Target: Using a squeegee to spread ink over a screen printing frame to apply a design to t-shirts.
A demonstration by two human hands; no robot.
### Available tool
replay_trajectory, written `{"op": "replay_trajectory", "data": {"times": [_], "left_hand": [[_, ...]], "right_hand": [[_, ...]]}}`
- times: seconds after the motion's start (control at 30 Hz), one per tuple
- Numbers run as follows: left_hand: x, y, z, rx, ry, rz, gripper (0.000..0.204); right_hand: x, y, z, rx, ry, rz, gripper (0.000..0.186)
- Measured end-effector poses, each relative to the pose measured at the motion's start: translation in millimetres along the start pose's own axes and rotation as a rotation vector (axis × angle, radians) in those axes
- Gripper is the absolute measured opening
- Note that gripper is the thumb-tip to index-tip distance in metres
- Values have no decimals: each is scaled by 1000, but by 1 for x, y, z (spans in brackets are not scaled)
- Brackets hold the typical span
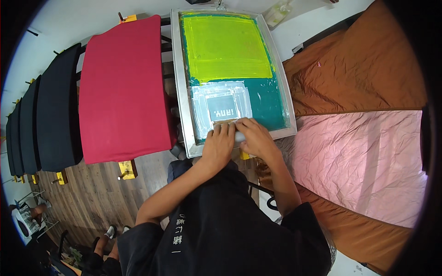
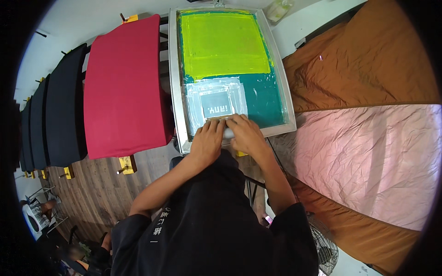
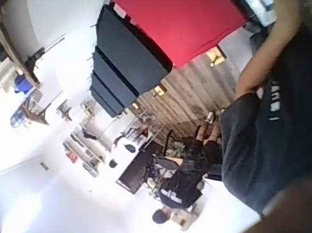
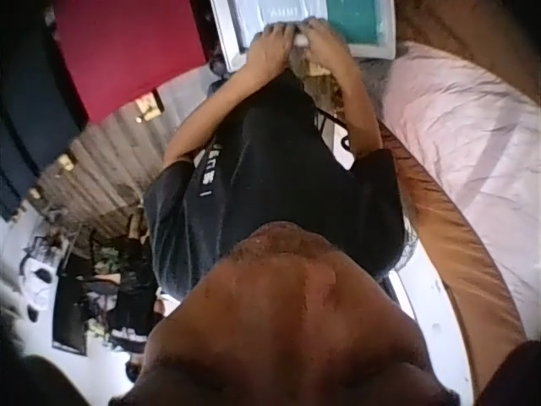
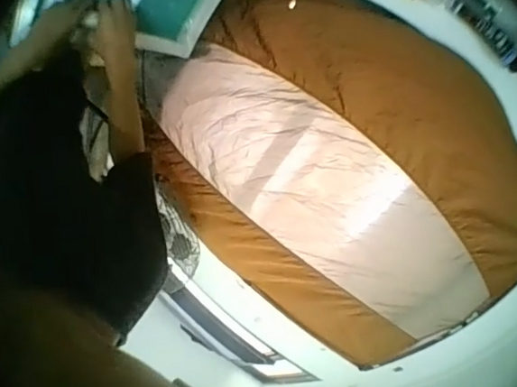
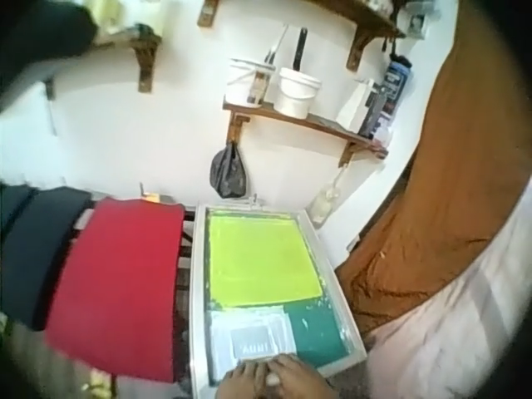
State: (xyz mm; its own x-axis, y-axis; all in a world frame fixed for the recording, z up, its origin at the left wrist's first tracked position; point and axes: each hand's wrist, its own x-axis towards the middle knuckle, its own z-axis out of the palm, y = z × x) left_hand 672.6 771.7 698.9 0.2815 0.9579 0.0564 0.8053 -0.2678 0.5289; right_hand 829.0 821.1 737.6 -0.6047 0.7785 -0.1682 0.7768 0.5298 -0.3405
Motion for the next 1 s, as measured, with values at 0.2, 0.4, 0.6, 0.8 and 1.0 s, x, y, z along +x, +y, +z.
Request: {"op": "replay_trajectory", "data": {"times": [0.2, 0.4, 0.6, 0.8, 1.0], "left_hand": [[20, -16, 11, -24, -12, -79, 31], [41, 9, 5, -48, -80, -89, 21], [80, -1, -4, -51, -284, -103, 22], [123, -39, -20, 33, -105, -184, 25], [129, -52, -15, 26, -173, -204, 32]], "right_hand": [[18, 7, 22, -51, 11, 92, 41], [14, 38, -3, -13, -41, 65, 40], [41, 68, -29, 91, -221, 7, 19], [122, 81, -29, -25, -165, -60, 23], [132, 79, -16, -34, -196, 6, 23]]}}
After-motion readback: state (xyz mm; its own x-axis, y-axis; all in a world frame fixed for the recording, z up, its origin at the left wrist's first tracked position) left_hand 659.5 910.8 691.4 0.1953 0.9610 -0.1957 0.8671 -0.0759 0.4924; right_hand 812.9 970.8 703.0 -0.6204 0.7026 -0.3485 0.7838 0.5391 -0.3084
